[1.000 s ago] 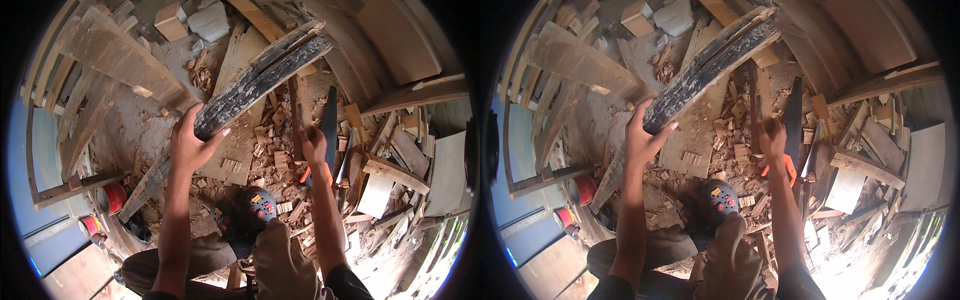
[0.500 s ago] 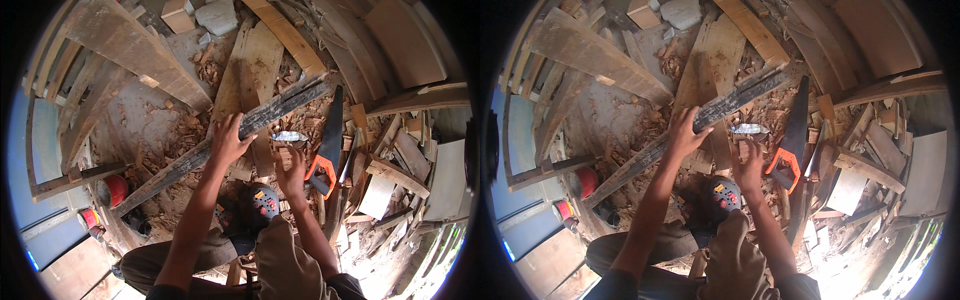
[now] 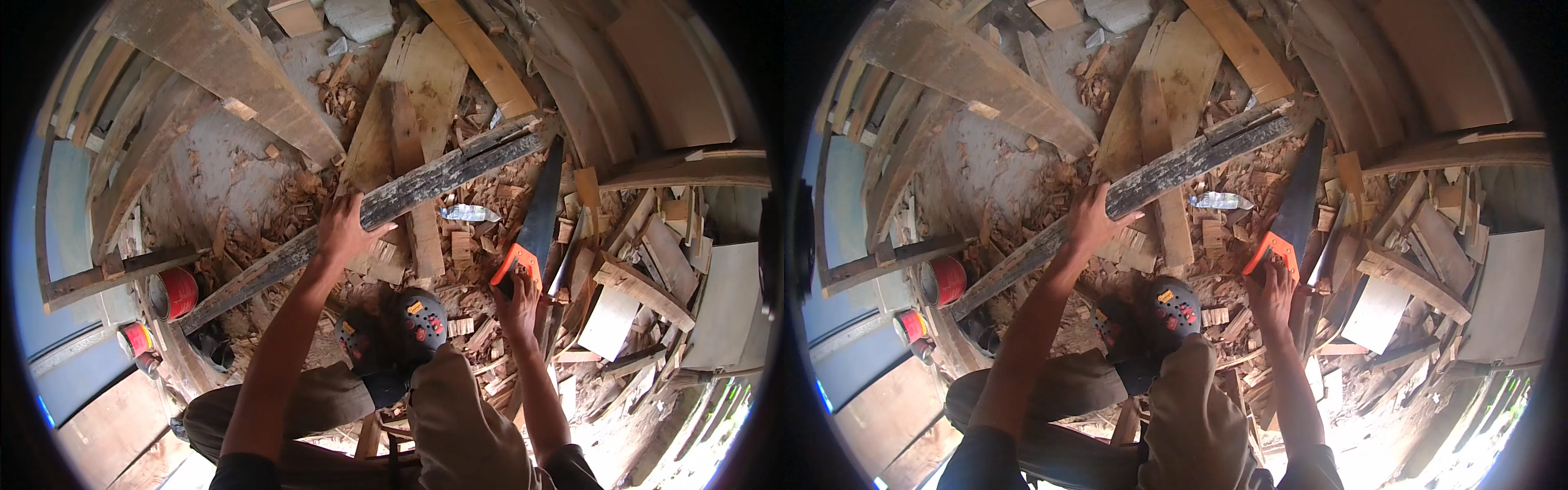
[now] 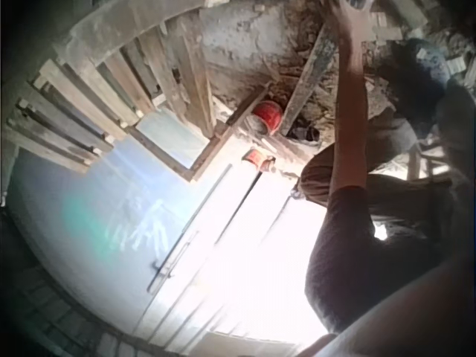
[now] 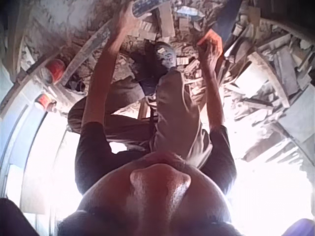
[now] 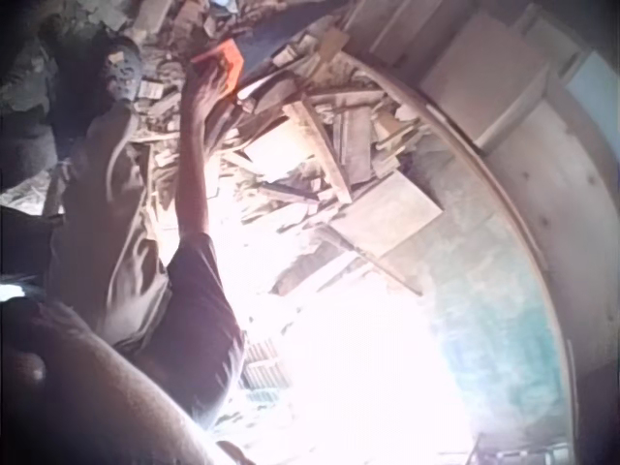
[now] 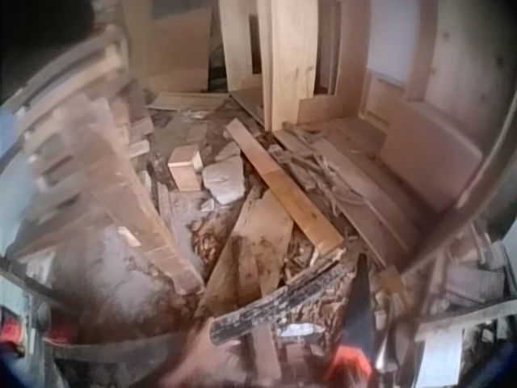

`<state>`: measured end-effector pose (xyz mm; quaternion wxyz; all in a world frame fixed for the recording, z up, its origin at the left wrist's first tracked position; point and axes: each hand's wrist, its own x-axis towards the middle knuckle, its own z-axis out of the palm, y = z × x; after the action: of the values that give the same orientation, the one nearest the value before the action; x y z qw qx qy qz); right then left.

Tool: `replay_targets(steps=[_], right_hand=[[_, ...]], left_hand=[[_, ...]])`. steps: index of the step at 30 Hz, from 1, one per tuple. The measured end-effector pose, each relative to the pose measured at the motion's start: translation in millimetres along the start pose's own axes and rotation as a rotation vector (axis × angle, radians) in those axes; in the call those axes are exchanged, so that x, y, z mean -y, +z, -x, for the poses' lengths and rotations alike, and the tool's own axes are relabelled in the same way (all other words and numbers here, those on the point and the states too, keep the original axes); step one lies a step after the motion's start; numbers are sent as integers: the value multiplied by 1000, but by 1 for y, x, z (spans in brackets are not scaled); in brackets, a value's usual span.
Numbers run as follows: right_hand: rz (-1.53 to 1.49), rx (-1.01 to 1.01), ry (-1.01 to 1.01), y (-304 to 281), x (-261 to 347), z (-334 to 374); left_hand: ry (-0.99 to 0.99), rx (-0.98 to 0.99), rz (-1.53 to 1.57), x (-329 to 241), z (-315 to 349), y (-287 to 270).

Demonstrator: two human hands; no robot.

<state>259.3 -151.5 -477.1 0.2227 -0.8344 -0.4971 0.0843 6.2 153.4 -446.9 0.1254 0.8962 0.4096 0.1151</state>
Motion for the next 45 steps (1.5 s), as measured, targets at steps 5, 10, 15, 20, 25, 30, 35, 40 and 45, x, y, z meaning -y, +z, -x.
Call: replay_targets(steps=[5,10,15,20,25,30,35,40,45], right_hand=[[-710,-184,293,-31,17,2],[-867,-599,472,-67,29,-12],[-910,-675,768,-53,-59,45],[-909,-567,701,-77,3,10],[-936,-662,756,-92,27,-9],[-1126,-505,571,-117,33,13],[-970,-295,388,-106,37,33],[-603,-152,204,-78,43,25],[-686,-140,160,-68,58,6]], left_hand=[[-3,64,-52,-14,-1,-23],[128,-77,36,-26,-13,-71],[-31,337,239,-81,-38,-115],[153,204,164,-111,-36,-91],[-166,353,408,-59,10,9],[9,266,-90,-17,39,6],[13,116,9,-45,22,-9],[-14,-166,219,-103,-15,23],[-87,-265,174,-133,-42,46]])
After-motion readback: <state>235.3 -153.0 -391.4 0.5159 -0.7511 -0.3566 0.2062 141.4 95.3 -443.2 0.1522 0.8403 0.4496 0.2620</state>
